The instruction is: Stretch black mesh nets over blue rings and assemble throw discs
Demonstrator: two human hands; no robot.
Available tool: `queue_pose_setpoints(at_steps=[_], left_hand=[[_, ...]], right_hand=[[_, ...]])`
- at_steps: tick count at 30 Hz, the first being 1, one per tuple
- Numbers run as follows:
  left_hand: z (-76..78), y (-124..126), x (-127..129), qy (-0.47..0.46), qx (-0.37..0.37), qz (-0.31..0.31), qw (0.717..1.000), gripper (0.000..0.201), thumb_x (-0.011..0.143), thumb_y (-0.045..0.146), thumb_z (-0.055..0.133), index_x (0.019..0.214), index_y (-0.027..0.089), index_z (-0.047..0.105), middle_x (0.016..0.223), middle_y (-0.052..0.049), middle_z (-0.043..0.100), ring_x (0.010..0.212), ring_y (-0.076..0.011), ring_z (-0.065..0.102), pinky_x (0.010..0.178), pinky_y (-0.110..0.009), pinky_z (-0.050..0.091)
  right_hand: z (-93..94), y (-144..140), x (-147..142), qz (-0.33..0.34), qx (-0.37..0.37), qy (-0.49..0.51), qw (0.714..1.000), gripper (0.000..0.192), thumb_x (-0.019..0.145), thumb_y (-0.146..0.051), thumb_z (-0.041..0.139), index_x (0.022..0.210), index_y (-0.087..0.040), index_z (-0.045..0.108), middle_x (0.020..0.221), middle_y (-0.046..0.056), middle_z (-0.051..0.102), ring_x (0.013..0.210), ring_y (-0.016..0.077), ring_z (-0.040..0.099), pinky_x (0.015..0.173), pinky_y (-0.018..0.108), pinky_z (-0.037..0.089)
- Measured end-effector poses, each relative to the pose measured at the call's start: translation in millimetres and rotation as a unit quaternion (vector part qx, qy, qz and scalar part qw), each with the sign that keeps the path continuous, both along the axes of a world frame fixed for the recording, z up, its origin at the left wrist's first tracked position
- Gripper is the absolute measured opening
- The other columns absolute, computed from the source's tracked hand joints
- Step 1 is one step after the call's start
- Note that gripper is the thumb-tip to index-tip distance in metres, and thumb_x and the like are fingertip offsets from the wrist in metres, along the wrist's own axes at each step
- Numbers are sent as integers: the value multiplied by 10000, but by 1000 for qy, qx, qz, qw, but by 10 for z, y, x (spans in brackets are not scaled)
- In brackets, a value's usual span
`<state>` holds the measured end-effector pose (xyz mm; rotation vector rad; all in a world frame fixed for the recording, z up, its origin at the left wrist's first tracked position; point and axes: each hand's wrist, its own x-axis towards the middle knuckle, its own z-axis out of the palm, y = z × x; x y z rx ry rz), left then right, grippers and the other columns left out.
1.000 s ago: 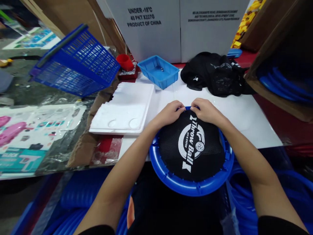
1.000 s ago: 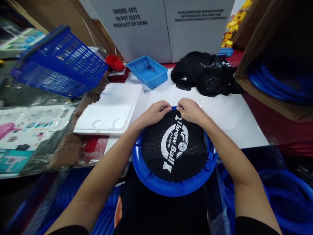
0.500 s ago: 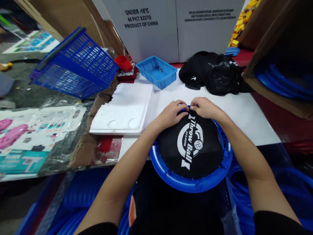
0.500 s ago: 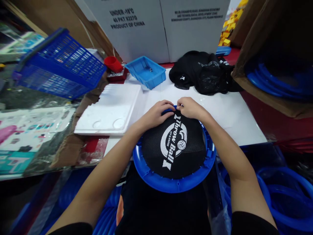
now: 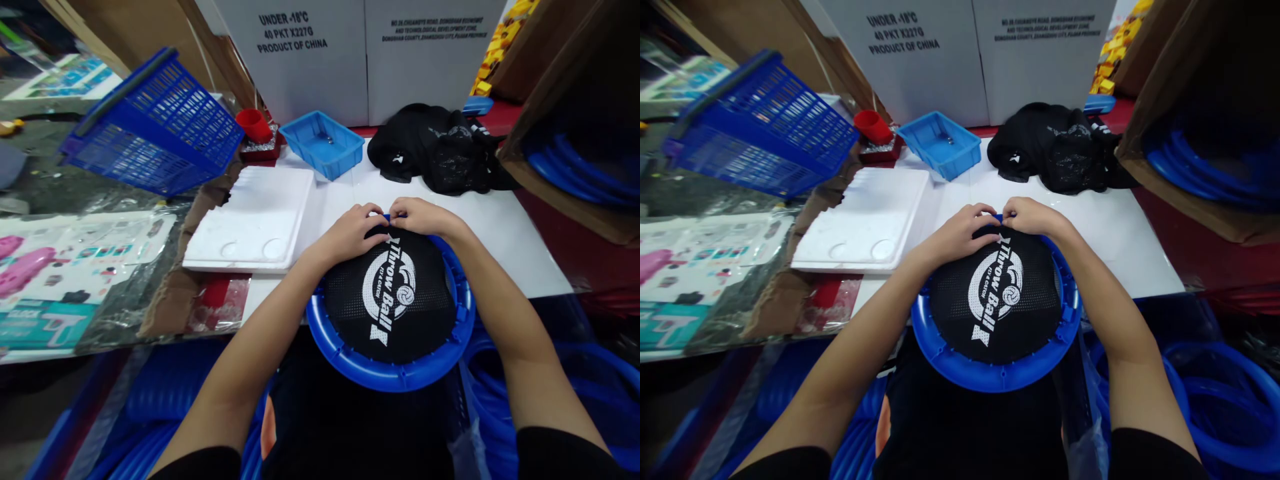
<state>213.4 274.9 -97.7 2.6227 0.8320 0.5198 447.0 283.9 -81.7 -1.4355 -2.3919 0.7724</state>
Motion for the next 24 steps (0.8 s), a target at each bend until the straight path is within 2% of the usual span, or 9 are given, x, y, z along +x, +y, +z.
queue_pose_setpoints(at_steps=[5, 9, 12, 15, 18, 21, 24], left_hand=[[28, -32, 0, 27, 16, 61, 998, 278, 1073, 329, 522, 1221, 223, 731, 1344, -128, 621, 1191, -307, 609, 1073, -501, 511], [14, -52, -72, 42, 37, 158, 986, 319, 1065, 264, 490, 1323, 239, 675, 1344, -142, 598, 1119, -313, 595, 983, -498, 541], [-9, -51, -143, 37, 52, 182, 981, 348, 1070, 245, 461, 1348, 262, 671, 1353, -144, 579, 1094, -310, 583, 993, -518, 527], [13, -53, -173, 43, 64, 191, 979, 313, 1074, 274, 477, 1284, 241, 706, 1318, -149, 585, 1106, -323, 571, 1017, -546, 505], [71, -64, -157, 59, 64, 199, 976, 273, 1056, 380, 564, 1126, 185, 741, 1288, -172, 591, 1140, -361, 561, 1028, -570, 488], [90, -74, -130, 68, 56, 197, 976, 296, 1046, 406, 579, 1018, 159, 740, 1227, -184, 606, 1105, -364, 585, 978, -539, 509], [41, -76, -118, 56, 52, 225, 971, 292, 1049, 383, 551, 996, 159, 731, 1125, -170, 636, 987, -327, 638, 890, -487, 532]], right_hand=[[58, -165, 199, -36, 24, 109, 993, 222, 964, -342, 614, 1018, -205, 779, 1085, 78, 775, 1000, 250, 709, 919, 380, 557], [121, -284, 540, -31, 43, 81, 995, 268, 957, -428, 640, 1084, -252, 797, 1188, 67, 775, 1129, 282, 693, 1031, 426, 538], [117, -280, 712, -30, 58, 59, 996, 304, 931, -443, 680, 1144, -259, 793, 1228, 79, 756, 1166, 305, 680, 1104, 478, 507], [97, -262, 709, -22, 76, 72, 994, 310, 912, -432, 710, 1155, -251, 771, 1289, 99, 721, 1224, 322, 658, 1133, 512, 491], [99, -270, 612, -1, 79, 77, 994, 274, 887, -414, 743, 1106, -250, 751, 1337, 107, 695, 1299, 338, 622, 1165, 530, 466], [127, -301, 537, 25, 63, 66, 996, 287, 877, -412, 762, 1114, -253, 741, 1378, 111, 678, 1366, 354, 586, 1199, 540, 436], [163, -336, 535, 23, 53, 56, 997, 360, 894, -460, 754, 1187, -253, 731, 1473, 126, 629, 1435, 371, 542, 1232, 550, 404]])
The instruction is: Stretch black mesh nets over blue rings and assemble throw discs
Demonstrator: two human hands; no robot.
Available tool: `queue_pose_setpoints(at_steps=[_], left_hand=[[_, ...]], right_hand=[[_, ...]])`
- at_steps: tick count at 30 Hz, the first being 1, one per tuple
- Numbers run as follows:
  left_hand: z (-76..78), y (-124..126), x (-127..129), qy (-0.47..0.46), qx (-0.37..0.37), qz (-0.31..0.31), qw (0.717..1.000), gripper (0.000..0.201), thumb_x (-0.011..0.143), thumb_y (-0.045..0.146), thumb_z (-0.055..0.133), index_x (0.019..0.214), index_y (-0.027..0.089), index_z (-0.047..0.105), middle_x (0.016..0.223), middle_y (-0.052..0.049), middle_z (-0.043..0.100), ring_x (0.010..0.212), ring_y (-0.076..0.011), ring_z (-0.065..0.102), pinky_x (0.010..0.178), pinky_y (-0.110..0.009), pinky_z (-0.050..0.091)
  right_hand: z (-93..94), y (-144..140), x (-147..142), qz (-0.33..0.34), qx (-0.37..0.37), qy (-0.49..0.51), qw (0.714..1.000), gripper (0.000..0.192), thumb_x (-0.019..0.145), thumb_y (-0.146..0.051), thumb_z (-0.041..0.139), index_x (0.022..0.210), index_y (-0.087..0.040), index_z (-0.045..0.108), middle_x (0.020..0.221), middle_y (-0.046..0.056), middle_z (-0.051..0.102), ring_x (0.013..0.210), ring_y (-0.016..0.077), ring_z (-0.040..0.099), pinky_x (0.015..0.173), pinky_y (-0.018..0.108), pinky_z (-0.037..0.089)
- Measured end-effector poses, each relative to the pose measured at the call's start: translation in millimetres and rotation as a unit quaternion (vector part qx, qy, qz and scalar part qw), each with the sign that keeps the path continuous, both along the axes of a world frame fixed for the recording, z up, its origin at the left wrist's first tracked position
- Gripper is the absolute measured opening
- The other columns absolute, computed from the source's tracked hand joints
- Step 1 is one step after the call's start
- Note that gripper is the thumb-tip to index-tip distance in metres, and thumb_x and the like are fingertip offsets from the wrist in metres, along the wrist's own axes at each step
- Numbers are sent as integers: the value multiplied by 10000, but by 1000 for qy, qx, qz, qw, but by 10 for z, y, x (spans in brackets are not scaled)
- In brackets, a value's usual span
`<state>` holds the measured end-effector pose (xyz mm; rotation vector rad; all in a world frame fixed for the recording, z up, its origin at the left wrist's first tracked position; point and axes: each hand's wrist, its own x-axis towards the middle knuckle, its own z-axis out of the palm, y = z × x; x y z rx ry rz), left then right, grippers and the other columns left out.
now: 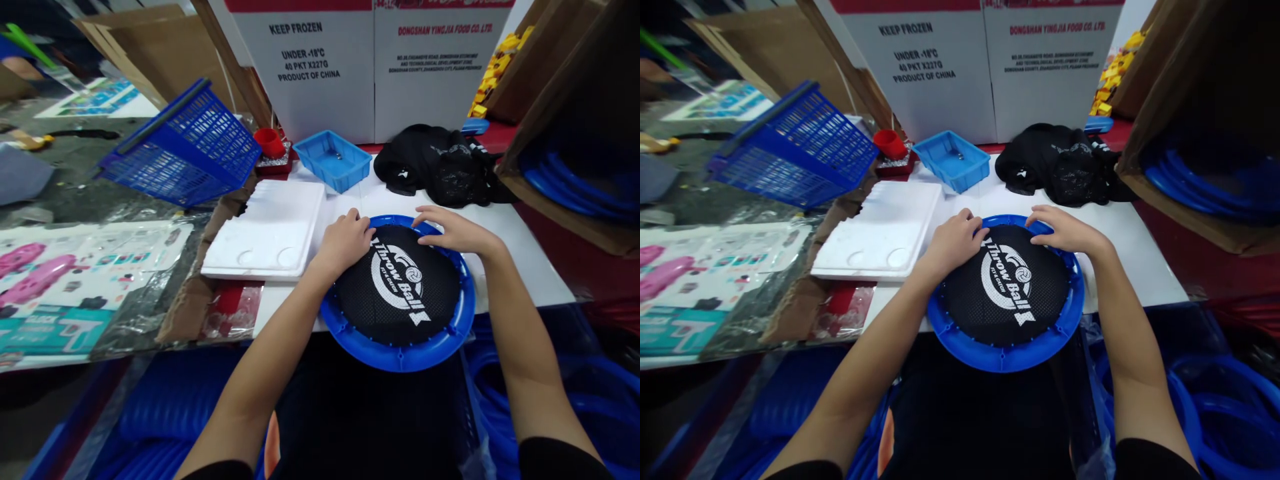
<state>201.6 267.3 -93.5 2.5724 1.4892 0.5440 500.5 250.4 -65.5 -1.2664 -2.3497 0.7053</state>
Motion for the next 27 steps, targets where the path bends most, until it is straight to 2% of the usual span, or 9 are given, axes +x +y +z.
queue_pose_setpoints(at_steps=[4, 8, 11, 13, 15, 17, 21, 23, 27], left_hand=[[-15, 6, -43, 20, 24, 22, 999, 286, 1037, 354, 534, 962, 167, 736, 956, -144, 688, 872, -294, 688, 834, -435, 538], [166, -23, -165, 126, -19, 48, 991, 366, 1038, 338, 463, 924, 150, 756, 878, -163, 727, 817, -302, 706, 765, -419, 530], [310, -63, -254, 131, -67, 23, 989, 432, 1049, 392, 455, 811, 175, 743, 812, -141, 720, 784, -277, 697, 742, -396, 513], [343, -76, -270, 114, -60, 19, 991, 434, 1050, 437, 484, 798, 184, 731, 797, -126, 712, 769, -266, 686, 741, -392, 507], [317, -62, -239, 76, -29, 11, 997, 361, 1045, 454, 532, 924, 185, 739, 875, -118, 729, 806, -264, 687, 775, -397, 518], [249, -20, -178, 23, -4, -46, 999, 293, 1034, 434, 588, 1112, 187, 725, 1088, -129, 742, 966, -277, 700, 881, -410, 534], [97, 82, -73, -11, -4, -183, 983, 343, 1008, 436, 661, 1270, 220, 709, 1598, -161, 509, 1440, -360, 504, 1163, -517, 414], [64, 103, -56, -3, -16, -183, 983, 434, 986, 499, 689, 1327, 230, 694, 1611, -164, 494, 1454, -384, 482, 1179, -565, 376], [95, 100, -70, 21, -49, -159, 986, 535, 923, 625, 734, 1275, 221, 729, 1315, -146, 672, 1196, -356, 632, 1082, -549, 422]], right_hand=[[41, -36, 90, -26, -35, -28, 999, 412, 949, -578, 677, 1194, -250, 725, 1594, 137, 545, 1547, 390, 439, 1275, 572, 351], [63, -53, 200, -46, -83, -79, 992, 484, 934, -673, 658, 1176, -266, 757, 1646, 126, 500, 1625, 403, 312, 1300, 581, 314], [26, -40, 225, -67, -70, -88, 991, 485, 935, -678, 650, 1187, -281, 767, 1637, 110, 512, 1612, 413, 331, 1300, 602, 309], [-32, -15, 203, -63, -56, -81, 993, 447, 923, -646, 679, 1170, -285, 773, 1619, 94, 530, 1573, 411, 396, 1295, 598, 330], [-104, 17, 160, -50, -46, -73, 995, 410, 903, -595, 723, 1162, -282, 779, 1624, 86, 521, 1534, 404, 453, 1291, 583, 353], [-171, 50, 110, -32, -33, -64, 997, 375, 904, -547, 739, 1166, -284, 790, 1663, 72, 482, 1544, 395, 444, 1306, 575, 338], [-248, 89, 23, 11, 3, -23, 1000, 325, 941, -492, 730, 1194, -301, 803, 1714, 42, 431, 1587, 349, 400, 1334, 560, 293], [-255, 92, 7, 13, 11, -11, 1000, 343, 937, -487, 745, 1220, -300, 795, 1721, 49, 421, 1596, 341, 387, 1333, 566, 288], [-234, 74, 36, -7, 3, -22, 1000, 389, 895, -553, 784, 1186, -295, 797, 1716, 71, 426, 1618, 359, 336, 1330, 592, 266]])
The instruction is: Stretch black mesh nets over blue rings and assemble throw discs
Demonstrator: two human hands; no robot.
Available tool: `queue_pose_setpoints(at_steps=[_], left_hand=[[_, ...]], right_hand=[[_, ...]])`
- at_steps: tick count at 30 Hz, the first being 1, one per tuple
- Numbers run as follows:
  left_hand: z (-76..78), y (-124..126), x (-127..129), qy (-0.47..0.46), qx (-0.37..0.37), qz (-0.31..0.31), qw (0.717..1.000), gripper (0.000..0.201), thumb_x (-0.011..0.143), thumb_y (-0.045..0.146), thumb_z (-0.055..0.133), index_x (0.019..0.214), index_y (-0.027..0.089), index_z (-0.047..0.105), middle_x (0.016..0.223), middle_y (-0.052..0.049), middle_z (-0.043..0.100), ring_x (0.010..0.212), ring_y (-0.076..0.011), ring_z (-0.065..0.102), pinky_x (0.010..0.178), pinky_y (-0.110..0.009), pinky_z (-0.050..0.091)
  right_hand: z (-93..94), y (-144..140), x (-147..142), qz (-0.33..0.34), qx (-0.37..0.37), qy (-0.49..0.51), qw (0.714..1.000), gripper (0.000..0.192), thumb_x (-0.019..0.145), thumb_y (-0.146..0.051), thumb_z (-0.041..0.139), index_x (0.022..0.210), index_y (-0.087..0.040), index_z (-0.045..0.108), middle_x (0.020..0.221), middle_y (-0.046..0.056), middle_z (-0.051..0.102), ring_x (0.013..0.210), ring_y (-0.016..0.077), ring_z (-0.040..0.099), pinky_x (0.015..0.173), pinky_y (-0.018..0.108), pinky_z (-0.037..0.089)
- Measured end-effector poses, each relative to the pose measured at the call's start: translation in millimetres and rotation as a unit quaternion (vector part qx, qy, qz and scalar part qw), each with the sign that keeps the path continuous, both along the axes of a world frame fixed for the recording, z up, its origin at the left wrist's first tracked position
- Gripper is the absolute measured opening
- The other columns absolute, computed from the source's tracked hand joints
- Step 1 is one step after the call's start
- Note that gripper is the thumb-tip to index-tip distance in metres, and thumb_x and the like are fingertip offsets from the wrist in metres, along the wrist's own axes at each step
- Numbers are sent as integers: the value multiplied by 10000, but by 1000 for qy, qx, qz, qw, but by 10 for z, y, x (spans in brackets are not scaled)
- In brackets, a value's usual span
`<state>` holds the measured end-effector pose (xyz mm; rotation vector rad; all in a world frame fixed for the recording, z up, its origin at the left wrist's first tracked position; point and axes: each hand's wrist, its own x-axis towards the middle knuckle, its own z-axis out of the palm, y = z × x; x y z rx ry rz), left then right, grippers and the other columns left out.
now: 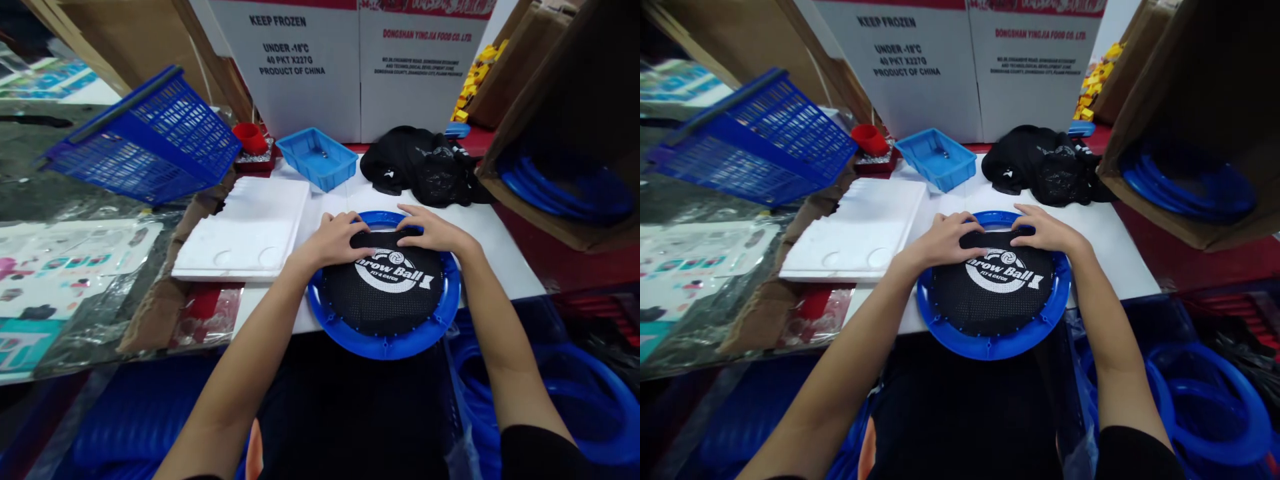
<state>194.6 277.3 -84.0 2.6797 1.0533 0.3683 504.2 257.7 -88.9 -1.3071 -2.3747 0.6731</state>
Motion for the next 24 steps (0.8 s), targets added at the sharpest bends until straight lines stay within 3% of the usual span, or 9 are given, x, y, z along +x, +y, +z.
queue_pose_setpoints(at_steps=[4, 9, 15, 20, 24], left_hand=[[41, -2, -18, -6, -21, -4, 1000, 379, 980, 562, 681, 1062, 203, 775, 1021, -94, 702, 915, -254, 656, 896, -407, 485], [-22, -24, -9, -3, -10, -19, 1000, 338, 1004, 490, 657, 1163, 208, 753, 1088, -109, 671, 953, -267, 647, 889, -404, 495], [-112, 11, 17, -100, -52, 24, 993, 99, 1010, 294, 613, 1020, 212, 666, 1046, -75, 715, 952, -237, 651, 870, -384, 488], [-122, 71, 22, -154, -57, 41, 986, 78, 999, 285, 641, 963, 225, 677, 975, -36, 767, 835, -194, 651, 787, -342, 462], [-131, 104, 23, -146, -31, 46, 988, 125, 1024, 317, 613, 1010, 240, 711, 958, -33, 780, 793, -190, 646, 777, -345, 454]], right_hand=[[36, -16, 8, 7, -24, -1, 1000, 335, 952, -545, 699, 1105, -262, 793, 1637, 106, 525, 1540, 342, 461, 1298, 567, 322], [62, -6, -47, 23, -18, 36, 999, 219, 930, -443, 706, 997, -241, 754, 1512, 112, 631, 1430, 338, 567, 1232, 562, 398], [49, 9, -65, 10, -1, 69, 998, 188, 928, -432, 709, 967, -248, 709, 1285, 95, 734, 1315, 335, 634, 1146, 530, 472], [12, 22, -78, 17, 17, 66, 998, 279, 959, -499, 677, 1085, -263, 757, 1346, 96, 707, 1284, 317, 648, 1180, 535, 454], [19, 21, -98, -13, 4, 90, 996, 272, 941, -483, 686, 1045, -246, 770, 1332, 98, 732, 1262, 321, 664, 1175, 537, 457]])
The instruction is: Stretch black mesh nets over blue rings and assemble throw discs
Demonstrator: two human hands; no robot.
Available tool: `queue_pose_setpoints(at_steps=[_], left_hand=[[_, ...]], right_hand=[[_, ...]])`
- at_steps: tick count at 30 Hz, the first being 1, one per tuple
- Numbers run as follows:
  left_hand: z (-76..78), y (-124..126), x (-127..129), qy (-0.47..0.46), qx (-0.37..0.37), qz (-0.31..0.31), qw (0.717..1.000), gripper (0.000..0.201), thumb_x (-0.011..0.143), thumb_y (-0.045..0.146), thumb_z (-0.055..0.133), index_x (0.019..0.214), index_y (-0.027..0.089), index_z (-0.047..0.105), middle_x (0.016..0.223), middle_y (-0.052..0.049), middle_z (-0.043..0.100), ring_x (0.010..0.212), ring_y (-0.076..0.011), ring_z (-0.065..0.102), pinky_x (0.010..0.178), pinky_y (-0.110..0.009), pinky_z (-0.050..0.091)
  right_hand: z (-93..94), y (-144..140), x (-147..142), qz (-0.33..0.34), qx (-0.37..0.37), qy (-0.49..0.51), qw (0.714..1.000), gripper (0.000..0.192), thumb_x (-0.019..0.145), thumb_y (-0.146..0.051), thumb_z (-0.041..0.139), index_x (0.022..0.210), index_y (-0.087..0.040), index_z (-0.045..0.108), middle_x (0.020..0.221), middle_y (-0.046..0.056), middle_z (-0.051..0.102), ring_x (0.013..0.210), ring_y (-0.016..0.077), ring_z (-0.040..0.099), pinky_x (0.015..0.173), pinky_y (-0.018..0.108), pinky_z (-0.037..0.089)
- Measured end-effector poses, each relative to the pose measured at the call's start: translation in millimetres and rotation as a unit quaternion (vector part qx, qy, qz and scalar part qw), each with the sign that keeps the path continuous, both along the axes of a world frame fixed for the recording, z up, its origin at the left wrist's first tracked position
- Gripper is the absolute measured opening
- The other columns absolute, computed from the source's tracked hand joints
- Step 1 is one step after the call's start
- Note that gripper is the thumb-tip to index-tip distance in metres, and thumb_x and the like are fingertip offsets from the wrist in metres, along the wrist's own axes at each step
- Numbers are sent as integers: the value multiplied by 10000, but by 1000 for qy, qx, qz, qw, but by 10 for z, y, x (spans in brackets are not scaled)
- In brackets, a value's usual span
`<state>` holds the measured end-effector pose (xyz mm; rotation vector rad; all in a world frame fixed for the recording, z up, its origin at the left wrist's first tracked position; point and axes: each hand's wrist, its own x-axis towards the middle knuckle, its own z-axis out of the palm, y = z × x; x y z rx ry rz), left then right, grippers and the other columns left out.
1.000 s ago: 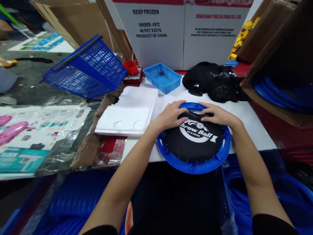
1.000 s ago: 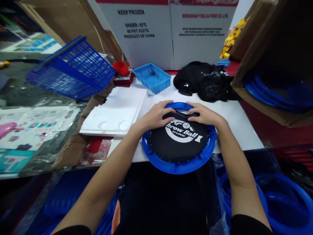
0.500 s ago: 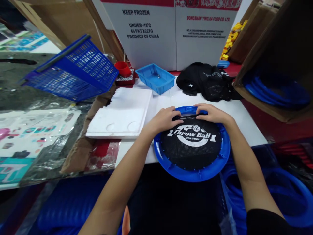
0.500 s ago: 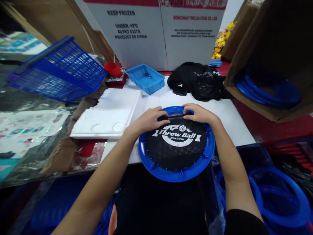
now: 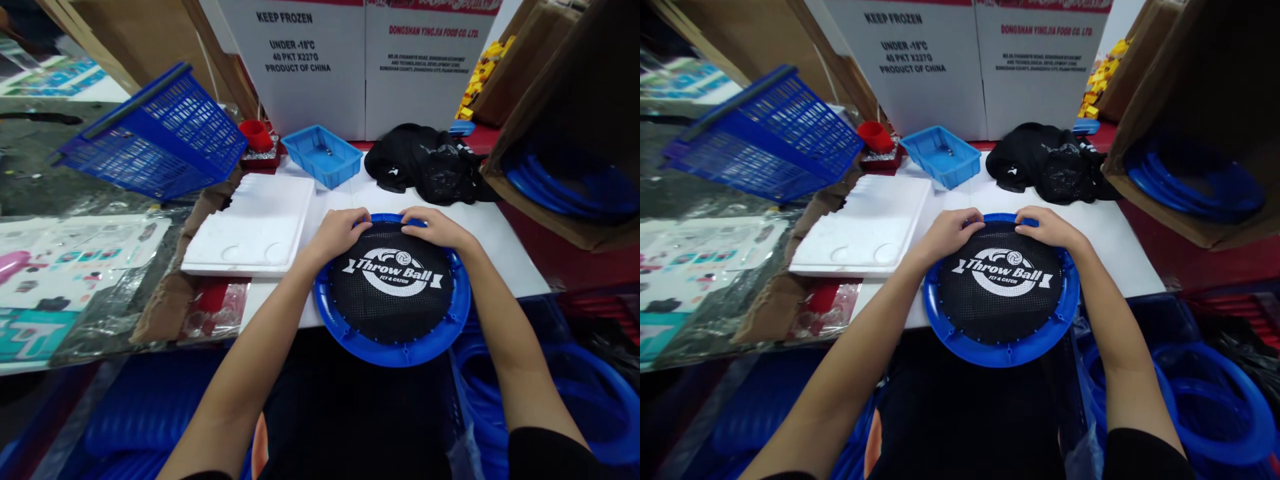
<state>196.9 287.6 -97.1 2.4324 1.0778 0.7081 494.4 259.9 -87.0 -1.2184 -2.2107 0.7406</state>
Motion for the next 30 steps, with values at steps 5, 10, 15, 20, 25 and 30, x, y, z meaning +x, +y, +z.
queue_pose_setpoints(at_steps=[5, 10, 15, 20, 25, 30], left_hand=[[-17, 44, -3, 7, -22, 1, 1000, 222, 1053, 336, 526, 1026, 231, 720, 1011, -63, 788, 880, -221, 684, 825, -370, 483], [-23, 82, 17, 28, -30, 10, 999, 261, 1055, 333, 487, 1026, 228, 725, 1029, -83, 792, 911, -235, 697, 851, -387, 505], [-29, 88, 31, 59, -11, 32, 998, 282, 1047, 339, 495, 1051, 223, 752, 1047, -95, 801, 920, -249, 698, 862, -396, 507], [-19, 182, -7, 7, -65, 12, 998, 238, 993, 336, 579, 983, 230, 792, 1024, -62, 820, 898, -225, 707, 856, -377, 513], [-10, 231, -40, -24, -102, -8, 995, 224, 971, 319, 592, 937, 219, 790, 990, -58, 821, 876, -208, 711, 831, -356, 520], [4, 142, 1, 28, -47, 23, 998, 268, 1024, 343, 540, 1011, 234, 785, 1051, -79, 819, 921, -242, 719, 851, -396, 516]], right_hand=[[25, 5, -4, -32, -36, 32, 998, 267, 948, -470, 668, 1037, -242, 777, 1262, 79, 779, 1191, 312, 693, 1125, 521, 487], [-39, 46, 3, -49, -21, 38, 998, 287, 969, -467, 638, 1077, -255, 799, 1202, 57, 792, 1133, 297, 696, 1076, 493, 509], [-110, 154, 12, -50, -46, 41, 997, 281, 938, -466, 646, 1017, -240, 795, 1116, 67, 780, 1059, 285, 692, 1018, 473, 525], [-40, 363, 48, -22, -115, 34, 993, 297, 865, -492, 698, 941, -221, 793, 1055, 78, 742, 990, 271, 675, 996, 474, 525], [42, 547, 66, 44, -132, -23, 990, 276, 826, -477, 717, 872, -221, 807, 1015, 70, 728, 998, 258, 664, 1016, 449, 520], [7, 439, 54, 30, -93, -14, 995, 283, 912, -477, 644, 933, -235, 790, 1072, 73, 720, 1011, 259, 670, 1002, 442, 528]])
